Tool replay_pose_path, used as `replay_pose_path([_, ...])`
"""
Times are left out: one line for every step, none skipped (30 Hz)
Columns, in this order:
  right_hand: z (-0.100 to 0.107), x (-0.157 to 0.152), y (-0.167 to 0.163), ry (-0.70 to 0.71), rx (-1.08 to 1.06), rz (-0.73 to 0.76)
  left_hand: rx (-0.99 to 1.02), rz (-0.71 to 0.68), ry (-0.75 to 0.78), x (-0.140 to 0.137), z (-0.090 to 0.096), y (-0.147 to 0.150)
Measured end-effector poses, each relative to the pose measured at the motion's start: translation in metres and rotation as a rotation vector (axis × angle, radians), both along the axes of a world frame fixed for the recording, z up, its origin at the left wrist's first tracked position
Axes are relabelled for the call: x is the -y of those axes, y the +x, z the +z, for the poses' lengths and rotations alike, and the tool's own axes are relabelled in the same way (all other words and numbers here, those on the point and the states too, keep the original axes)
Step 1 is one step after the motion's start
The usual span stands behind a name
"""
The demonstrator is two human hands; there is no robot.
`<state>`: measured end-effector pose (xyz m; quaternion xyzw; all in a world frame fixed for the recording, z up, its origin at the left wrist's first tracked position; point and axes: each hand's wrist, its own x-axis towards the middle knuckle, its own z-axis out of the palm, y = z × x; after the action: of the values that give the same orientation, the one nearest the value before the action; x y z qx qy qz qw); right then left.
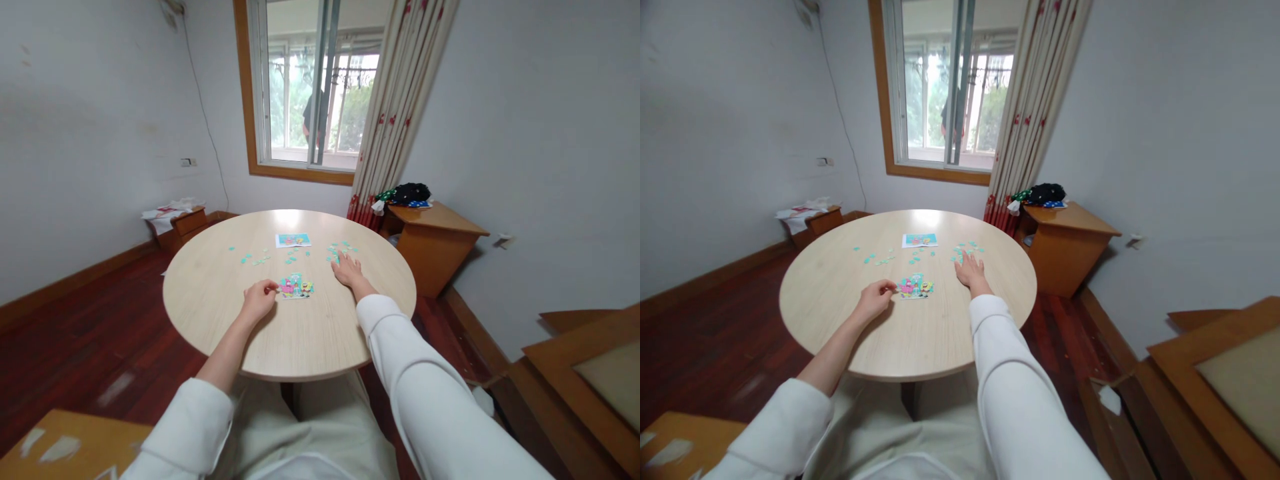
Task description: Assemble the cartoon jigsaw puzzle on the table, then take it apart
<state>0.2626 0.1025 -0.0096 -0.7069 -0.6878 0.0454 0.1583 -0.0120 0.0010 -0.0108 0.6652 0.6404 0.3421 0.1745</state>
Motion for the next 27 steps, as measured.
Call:
replay_pose_path([0.0,0.0,0.001,0.015,0.006,-0.008,-0.003,0.001,-0.002,0.001,0.001,0.001])
replay_pose_path([0.001,0.001,0.001,0.044,0.011,-0.024,-0.005,0.0,-0.006,0.001,0.002,0.002])
replay_pose_path([0.001,0.001,0.002,0.077,0.014,-0.046,-0.007,0.003,-0.012,0.002,0.003,0.002])
replay_pose_path([0.0,0.002,0.003,0.105,0.015,-0.074,-0.01,0.008,-0.019,0.003,0.004,0.003])
replay_pose_path([0.0,0.003,0.005,0.124,0.013,-0.103,-0.015,0.009,-0.025,0.003,0.006,0.004])
replay_pose_path([-0.001,0.003,0.006,0.135,0.009,-0.132,-0.019,0.01,-0.028,0.004,0.007,0.004])
replay_pose_path([-0.001,0.004,0.008,0.137,0.004,-0.157,-0.021,0.01,-0.03,0.004,0.008,0.004])
replay_pose_path([-0.002,0.004,0.01,0.137,0.0,-0.177,-0.022,0.008,-0.027,0.005,0.008,0.005])
replay_pose_path([-0.002,0.003,0.012,0.139,-0.006,-0.192,-0.021,0.006,-0.024,0.005,0.008,0.005])
replay_pose_path([-0.003,0.003,0.013,0.144,-0.015,-0.209,-0.02,0.005,-0.022,0.005,0.008,0.005])
replay_pose_path([-0.004,0.002,0.015,0.151,-0.025,-0.226,-0.018,0.003,-0.019,0.005,0.009,0.005])
replay_pose_path([-0.004,0.001,0.016,0.157,-0.036,-0.242,-0.017,0.002,-0.019,0.005,0.009,0.005])
replay_pose_path([-0.005,0.0,0.017,0.163,-0.047,-0.257,-0.017,0.002,-0.023,0.006,0.009,0.004])
replay_pose_path([-0.005,-0.001,0.018,0.166,-0.058,-0.27,-0.019,0.003,-0.029,0.006,0.01,0.004])
replay_pose_path([-0.005,-0.002,0.019,0.168,-0.068,-0.28,-0.02,0.004,-0.035,0.006,0.01,0.004])
replay_pose_path([-0.006,-0.002,0.02,0.169,-0.079,-0.284,-0.022,0.004,-0.039,0.006,0.011,0.004])
replay_pose_path([-0.006,-0.003,0.02,0.169,-0.089,-0.285,-0.023,0.004,-0.042,0.006,0.011,0.004])
replay_pose_path([-0.007,-0.003,0.021,0.17,-0.098,-0.283,-0.023,0.004,-0.042,0.006,0.012,0.004])
replay_pose_path([-0.007,-0.004,0.021,0.17,-0.106,-0.28,-0.023,0.004,-0.04,0.006,0.012,0.004])
replay_pose_path([-0.008,-0.004,0.021,0.17,-0.112,-0.277,-0.022,0.004,-0.039,0.006,0.012,0.004])
replay_pose_path([-0.008,-0.004,0.021,0.17,-0.116,-0.275,-0.021,0.004,-0.039,0.006,0.012,0.004])
replay_pose_path([-0.008,-0.004,0.021,0.169,-0.118,-0.274,-0.021,0.004,-0.04,0.006,0.012,0.004])
replay_pose_path([-0.009,-0.004,0.021,0.17,-0.119,-0.275,-0.022,0.005,-0.04,0.006,0.012,0.004])
replay_pose_path([-0.009,-0.004,0.02,0.171,-0.119,-0.279,-0.023,0.006,-0.04,0.006,0.011,0.004])
replay_pose_path([-0.009,-0.004,0.02,0.172,-0.117,-0.283,-0.026,0.004,-0.039,0.006,0.011,0.004])
replay_pose_path([-0.009,-0.003,0.019,0.175,-0.116,-0.286,-0.028,0.004,-0.037,0.006,0.011,0.004])
replay_pose_path([-0.008,-0.003,0.018,0.178,-0.115,-0.289,-0.031,0.004,-0.037,0.006,0.011,0.004])
